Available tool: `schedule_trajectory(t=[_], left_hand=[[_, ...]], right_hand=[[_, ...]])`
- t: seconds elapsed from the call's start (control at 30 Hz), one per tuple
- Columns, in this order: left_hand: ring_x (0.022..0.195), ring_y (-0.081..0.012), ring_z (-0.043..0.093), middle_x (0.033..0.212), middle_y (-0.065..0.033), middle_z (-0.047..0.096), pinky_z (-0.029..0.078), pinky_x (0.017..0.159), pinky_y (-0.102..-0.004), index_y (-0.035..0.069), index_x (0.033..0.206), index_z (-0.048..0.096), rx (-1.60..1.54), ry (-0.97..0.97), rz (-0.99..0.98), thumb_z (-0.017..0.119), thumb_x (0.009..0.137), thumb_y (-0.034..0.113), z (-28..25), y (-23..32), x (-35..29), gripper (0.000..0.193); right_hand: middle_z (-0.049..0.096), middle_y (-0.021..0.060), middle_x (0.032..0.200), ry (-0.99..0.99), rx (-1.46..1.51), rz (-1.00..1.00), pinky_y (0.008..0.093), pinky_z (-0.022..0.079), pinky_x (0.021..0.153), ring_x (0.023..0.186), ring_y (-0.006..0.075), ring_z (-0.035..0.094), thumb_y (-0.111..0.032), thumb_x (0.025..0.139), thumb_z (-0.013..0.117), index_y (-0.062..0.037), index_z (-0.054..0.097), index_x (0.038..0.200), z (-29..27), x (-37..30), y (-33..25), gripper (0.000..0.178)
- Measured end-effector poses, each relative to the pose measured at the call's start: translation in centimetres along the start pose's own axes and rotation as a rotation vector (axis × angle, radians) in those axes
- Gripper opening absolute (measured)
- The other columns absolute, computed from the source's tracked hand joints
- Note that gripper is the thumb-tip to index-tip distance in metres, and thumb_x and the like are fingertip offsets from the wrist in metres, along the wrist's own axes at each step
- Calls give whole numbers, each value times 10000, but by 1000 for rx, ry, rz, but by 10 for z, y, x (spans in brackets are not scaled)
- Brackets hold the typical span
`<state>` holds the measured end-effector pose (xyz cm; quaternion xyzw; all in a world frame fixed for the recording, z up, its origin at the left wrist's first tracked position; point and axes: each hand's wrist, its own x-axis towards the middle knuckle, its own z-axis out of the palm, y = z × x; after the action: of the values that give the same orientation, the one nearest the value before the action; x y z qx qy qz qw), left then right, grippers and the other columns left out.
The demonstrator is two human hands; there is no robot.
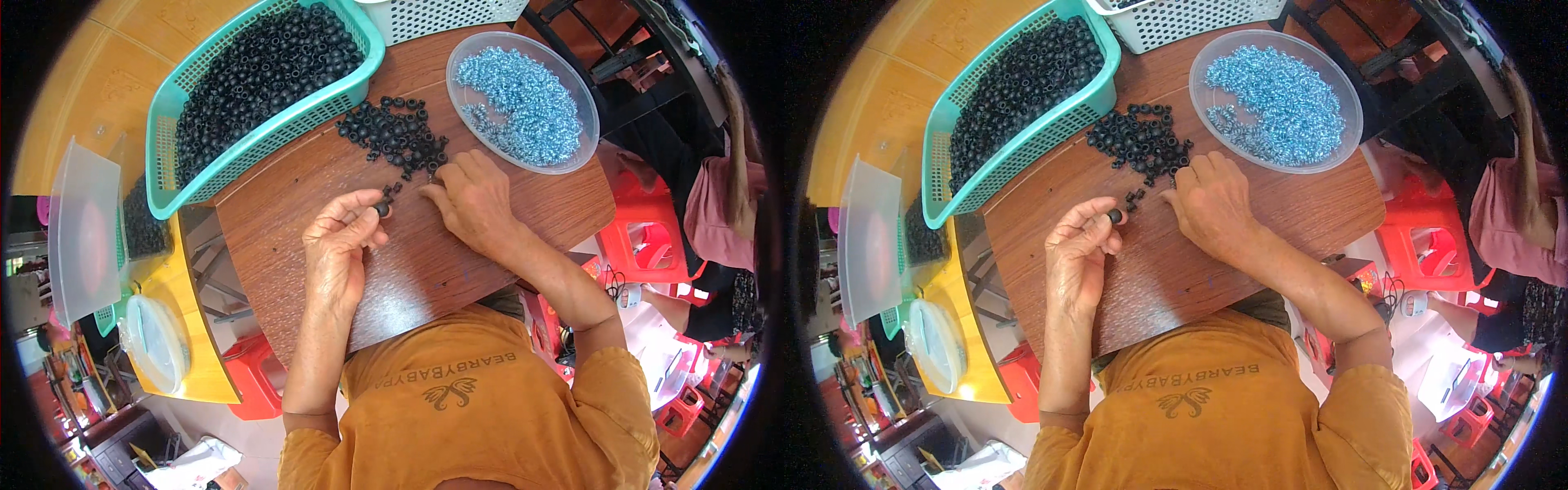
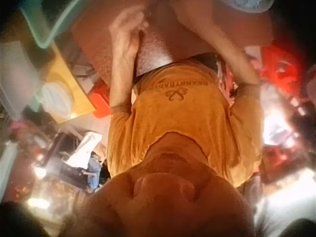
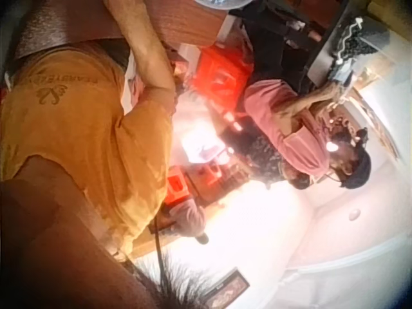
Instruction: The person sits at a wooden table and repeatedly picks up small black plastic rings and light blue metal screws. They insert the screws into the rings by hand and place the assembled units into a green basket.
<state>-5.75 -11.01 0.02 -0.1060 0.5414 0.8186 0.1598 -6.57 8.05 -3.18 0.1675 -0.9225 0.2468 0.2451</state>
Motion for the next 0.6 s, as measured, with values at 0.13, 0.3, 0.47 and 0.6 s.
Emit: schedule_trajectory(t=[0.13, 0.3, 0.47, 0.6], left_hand=[[647, -128, 588, 863, -129, 643, 469, 565, -205, -33, 983, 624, -83, -16, -23, 612, 805, -26, -1, -5, -4, 179], [728, -166, 576, 899, -143, 617, 462, 604, -246, -61, 1014, 588, -207, -47, -76, 600, 815, -13, 1, -8, -10, 205], [687, -168, 562, 894, -136, 611, 460, 617, -257, -55, 1035, 579, -305, -90, -132, 597, 820, -10, -3, -14, -13, 221], [665, -156, 565, 875, -115, 615, 464, 616, -256, -50, 1023, 586, -334, -96, -101, 598, 821, -10, 1, -16, -17, 206]], right_hand=[[496, 122, 704, -13, -89, 5, 387, 407, 597, 703, 287, 501, -58, 658, 665, -36, 525, 658, 5, 0, -1, 141], [521, 115, 708, -4, 99, 38, 390, 416, 594, 703, 293, 522, -58, 685, 661, -32, 554, 690, -2, -6, -7, 111], [551, 103, 693, -84, 492, 132, 387, 424, 590, 686, 295, 544, -72, 716, 654, -40, 583, 718, -30, -5, -36, 78], [552, 105, 689, -94, 542, 124, 386, 422, 588, 673, 297, 539, -74, 718, 654, -37, 578, 706, -32, -3, -47, 85]])
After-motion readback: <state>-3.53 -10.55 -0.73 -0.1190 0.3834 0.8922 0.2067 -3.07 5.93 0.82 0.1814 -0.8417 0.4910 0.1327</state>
